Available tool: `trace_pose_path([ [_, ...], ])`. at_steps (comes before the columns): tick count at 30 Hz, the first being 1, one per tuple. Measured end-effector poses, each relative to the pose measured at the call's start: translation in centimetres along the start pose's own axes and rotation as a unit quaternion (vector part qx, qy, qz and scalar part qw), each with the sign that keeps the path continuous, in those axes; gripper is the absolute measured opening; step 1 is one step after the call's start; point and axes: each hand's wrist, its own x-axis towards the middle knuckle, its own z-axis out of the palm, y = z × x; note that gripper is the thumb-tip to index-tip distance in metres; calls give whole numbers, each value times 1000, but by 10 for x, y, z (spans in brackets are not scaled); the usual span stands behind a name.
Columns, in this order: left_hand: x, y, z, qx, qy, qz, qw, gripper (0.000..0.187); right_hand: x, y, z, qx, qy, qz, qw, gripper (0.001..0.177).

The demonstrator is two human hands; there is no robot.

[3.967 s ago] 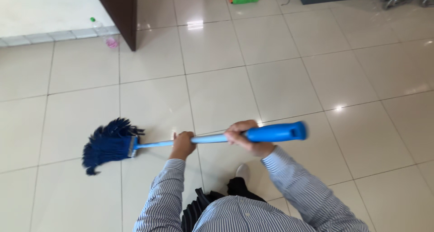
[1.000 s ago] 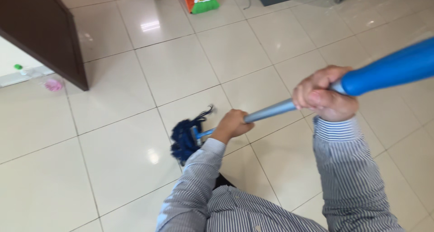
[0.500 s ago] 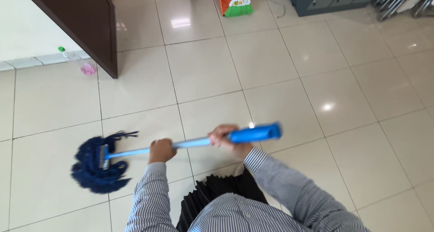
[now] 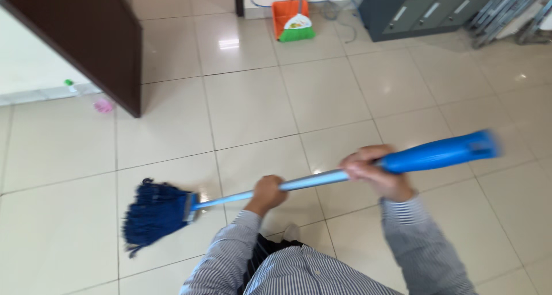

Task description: The person mops a tiled floor by moving a blue-headed mop in multiple directions across the room.

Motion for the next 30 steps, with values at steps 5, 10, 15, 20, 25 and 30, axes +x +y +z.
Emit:
trace_pose_path([
  [5,41,151,37,-82,-49,178,979,13,-15,-129,-62,-29,-80,-125,989,10],
  [10,78,220,57,-136,-134,221,956,15,-30,-145,-76,-93,-61,-151,982,26],
  [15,109,227,69,-175,-116,202,956,16,-10,-109,-82,-107,-107,-160,975,36],
  [20,106,234,38,-110,-145,165,969,19,5,-128,-94,-61,-91,-211,971,15],
  [25,90,188,3,-84,-84,129,984,20,36,-110,-90,50,-121,-210,969,10],
  [30,80,79,-38,-65,-15,22,998,21,79,-20,-47,177,-59,-208,960,3],
])
